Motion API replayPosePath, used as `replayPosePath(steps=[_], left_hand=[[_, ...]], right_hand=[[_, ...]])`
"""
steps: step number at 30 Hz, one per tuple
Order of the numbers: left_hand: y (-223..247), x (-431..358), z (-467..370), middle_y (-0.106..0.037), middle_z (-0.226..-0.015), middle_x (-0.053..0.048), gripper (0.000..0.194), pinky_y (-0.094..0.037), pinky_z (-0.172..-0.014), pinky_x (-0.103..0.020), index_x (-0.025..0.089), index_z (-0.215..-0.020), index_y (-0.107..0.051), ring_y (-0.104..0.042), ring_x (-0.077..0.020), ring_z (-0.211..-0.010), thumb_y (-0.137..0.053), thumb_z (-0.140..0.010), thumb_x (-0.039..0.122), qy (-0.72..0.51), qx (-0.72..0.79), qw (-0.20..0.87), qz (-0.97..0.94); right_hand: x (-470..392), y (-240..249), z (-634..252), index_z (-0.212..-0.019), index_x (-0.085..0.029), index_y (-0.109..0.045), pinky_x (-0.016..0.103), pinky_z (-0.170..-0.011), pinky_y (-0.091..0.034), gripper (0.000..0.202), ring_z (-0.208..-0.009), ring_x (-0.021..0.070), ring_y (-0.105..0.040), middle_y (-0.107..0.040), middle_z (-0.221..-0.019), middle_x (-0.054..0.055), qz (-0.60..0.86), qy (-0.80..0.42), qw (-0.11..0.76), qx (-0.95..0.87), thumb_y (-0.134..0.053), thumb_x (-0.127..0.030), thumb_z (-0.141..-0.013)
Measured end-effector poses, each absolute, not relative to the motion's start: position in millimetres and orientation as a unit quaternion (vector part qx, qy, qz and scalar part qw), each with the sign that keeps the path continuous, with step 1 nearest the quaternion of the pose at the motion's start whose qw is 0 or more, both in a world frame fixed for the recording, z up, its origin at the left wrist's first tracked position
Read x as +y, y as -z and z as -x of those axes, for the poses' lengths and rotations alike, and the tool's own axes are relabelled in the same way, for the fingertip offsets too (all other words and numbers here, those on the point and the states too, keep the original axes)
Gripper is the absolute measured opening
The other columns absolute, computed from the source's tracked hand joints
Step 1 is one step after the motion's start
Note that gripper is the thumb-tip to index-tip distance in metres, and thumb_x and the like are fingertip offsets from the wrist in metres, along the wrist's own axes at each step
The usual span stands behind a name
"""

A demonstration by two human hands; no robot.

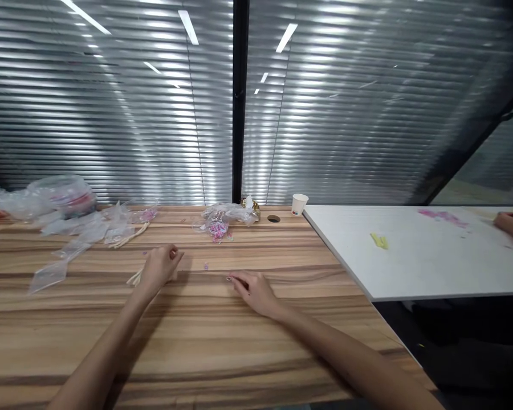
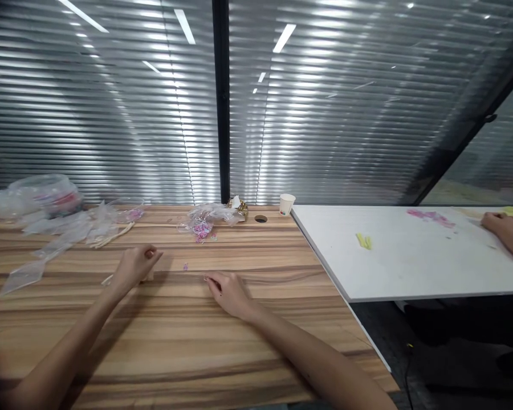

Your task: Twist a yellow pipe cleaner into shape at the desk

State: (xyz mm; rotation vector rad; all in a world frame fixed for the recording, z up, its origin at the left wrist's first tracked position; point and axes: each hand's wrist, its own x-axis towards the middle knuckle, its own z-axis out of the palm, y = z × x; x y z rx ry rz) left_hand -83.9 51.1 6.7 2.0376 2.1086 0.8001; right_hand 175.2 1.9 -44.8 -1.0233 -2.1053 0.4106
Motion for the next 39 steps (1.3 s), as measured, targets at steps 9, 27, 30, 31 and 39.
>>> replayPosePath(steps=[9,27,30,31,39], left_hand=[[6.0,46.0,86.2,-0.062,-0.092,-0.018,0.034,-0.04,-0.066,-0.034,0.011,-0.099,-0.059,-0.059,-0.0312,-0.086,-0.037,-0.084,0.032,-0.059,0.726,-0.067,-0.682],[67.2,26.6,20.7,-0.035,-0.141,-0.012,0.051,-0.032,-0.103,-0.044,0.018,-0.133,-0.038,-0.031,-0.0264,-0.129,-0.037,-0.088,0.044,-0.173,0.474,-0.02,-0.863],[62.2,25.5,20.8,-0.038,-0.139,-0.01,0.046,-0.034,-0.103,-0.041,0.019,-0.13,-0.042,-0.035,-0.0234,-0.128,-0.038,-0.089,0.04,-0.178,0.471,0.003,-0.864],[60.3,25.6,20.3,-0.04,-0.138,-0.01,0.044,-0.035,-0.103,-0.04,0.019,-0.129,-0.044,-0.037,-0.0225,-0.127,-0.038,-0.089,0.038,-0.185,0.473,0.011,-0.862],[56.0,30.4,20.5,-0.056,-0.12,-0.011,0.03,-0.04,-0.098,-0.041,0.018,-0.112,-0.057,-0.049,-0.0228,-0.114,-0.042,-0.088,0.029,-0.271,0.489,0.027,-0.829]], right_hand=[[18.6,34.3,-187.9,-0.099,-0.02,-0.066,0.025,-0.073,-0.047,0.024,-0.08,0.0158,-0.064,-0.069,-0.093,0.005,0.408,-0.098,0.383,-0.823,-0.045,-0.02,-0.086],[77.7,89.7,-548.4,-0.126,-0.022,-0.049,0.051,-0.076,-0.037,0.046,-0.107,0.0384,-0.045,-0.047,-0.116,0.025,0.846,0.175,0.212,-0.457,-0.038,-0.043,-0.087],[96.4,106.9,-570.4,-0.125,-0.025,-0.051,0.045,-0.071,-0.039,0.045,-0.104,0.0375,-0.047,-0.045,-0.12,0.023,0.836,0.17,0.179,-0.49,-0.044,-0.042,-0.084],[102.1,109.5,-576.4,-0.12,-0.025,-0.056,0.043,-0.068,-0.039,0.042,-0.099,0.0358,-0.051,-0.047,-0.118,0.022,0.84,0.154,0.174,-0.49,-0.046,-0.041,-0.083],[115.3,115.6,-598.7,-0.064,-0.017,-0.071,0.034,-0.047,-0.028,0.024,-0.045,0.016,-0.045,-0.062,-0.085,0.021,0.827,0.162,0.256,-0.473,-0.049,-0.016,-0.074]])
